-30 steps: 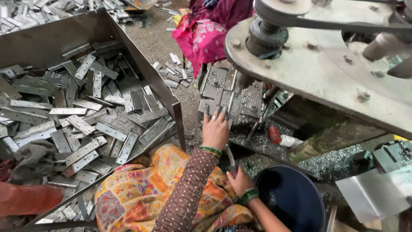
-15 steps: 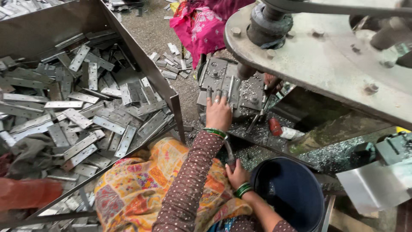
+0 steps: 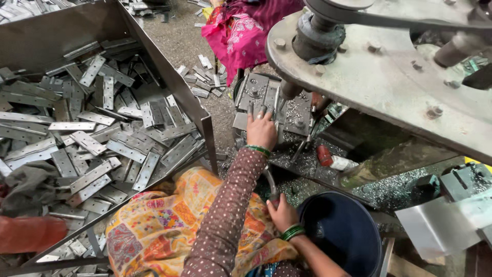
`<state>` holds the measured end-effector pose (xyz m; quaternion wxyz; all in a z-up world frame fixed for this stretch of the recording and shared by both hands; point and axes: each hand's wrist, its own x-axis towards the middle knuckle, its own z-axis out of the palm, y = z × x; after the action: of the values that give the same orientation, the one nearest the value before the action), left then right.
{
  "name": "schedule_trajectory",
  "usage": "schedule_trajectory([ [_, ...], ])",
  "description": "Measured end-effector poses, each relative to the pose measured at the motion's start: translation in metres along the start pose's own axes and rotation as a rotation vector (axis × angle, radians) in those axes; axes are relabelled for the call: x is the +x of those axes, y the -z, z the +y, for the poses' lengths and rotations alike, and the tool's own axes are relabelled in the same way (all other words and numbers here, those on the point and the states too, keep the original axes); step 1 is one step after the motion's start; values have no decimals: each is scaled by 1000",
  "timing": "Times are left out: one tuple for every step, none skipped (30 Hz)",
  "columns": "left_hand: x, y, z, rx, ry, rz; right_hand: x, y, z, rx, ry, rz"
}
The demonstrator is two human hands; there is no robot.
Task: The person takes metal plates from a metal bin, places each plate into a machine fixture by hand, and pulls a machine lever to punch holes into them.
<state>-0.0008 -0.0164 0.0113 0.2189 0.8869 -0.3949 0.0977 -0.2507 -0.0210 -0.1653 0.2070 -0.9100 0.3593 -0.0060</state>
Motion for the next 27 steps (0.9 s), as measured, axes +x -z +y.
schedule_trajectory([
  [-5,2,0,-14,-22,58,2,-19,5,6,-35,47],
  [-9,6,-2,-21,-42,113,6,-32,12,14,-29,45],
  [-8,10,-3,-12,-41,113,11,-39,19,59,-24,49],
  [-12,14,-2,-32,-46,66,7,-45,21,108,-28,47],
  [-17,18,-4,-51,-51,19,4,-49,16,120,-31,38],
  [-18,21,-4,-51,-50,18,9,-42,14,87,-57,12],
  [-20,22,-6,-32,-60,17,13,-31,9,55,-83,-13],
  [-18,24,-7,-12,-75,21,14,-13,5,56,-81,-7],
  [-11,24,-8,-11,-79,26,10,9,3,42,-66,-66],
  [-3,24,-9,22,-80,-28,5,29,-2,26,-53,-131],
  [5,22,-11,55,-80,-82,9,47,-10,26,-53,-131],
  [9,18,-13,51,-85,-90,14,61,-15,53,-72,-172],
  [14,15,-15,47,-72,-87,14,69,-20,79,-90,-214],
  [20,12,-15,38,-59,-74,12,73,-23,75,-94,-207],
  [23,10,-15,32,-63,-71,6,71,-26,73,-74,-167],
  [23,10,-16,10,-63,-34,1,65,-27,73,-53,-131],
  [25,10,-15,-11,-62,3,-1,59,-25,71,-55,-127],
  [26,10,-15,-10,-64,0,-4,49,-26,99,-61,-78],
  [28,11,-15,5,-43,-84,-3,40,-24,127,-66,-29],
  [26,11,-15,18,-20,-176,-1,35,-21,128,-75,-38],
  [26,11,-17,17,-20,-188,6,32,-18,131,-28,-14],
  [28,8,-16,8,-11,-179,5,30,-13,134,10,18],
  [25,5,-14,0,-2,-170,-6,26,-13,135,-8,18],
  [27,4,-13,-6,-11,-159,-4,27,-16,122,-12,0],
  [28,4,-13,25,-35,-92,-3,32,-18,109,-16,-18],
  [27,3,-14,61,-51,-28,-2,38,-19,106,-13,-11],
  [25,0,-12,58,-52,-20,-2,45,-20,51,-48,-77],
])
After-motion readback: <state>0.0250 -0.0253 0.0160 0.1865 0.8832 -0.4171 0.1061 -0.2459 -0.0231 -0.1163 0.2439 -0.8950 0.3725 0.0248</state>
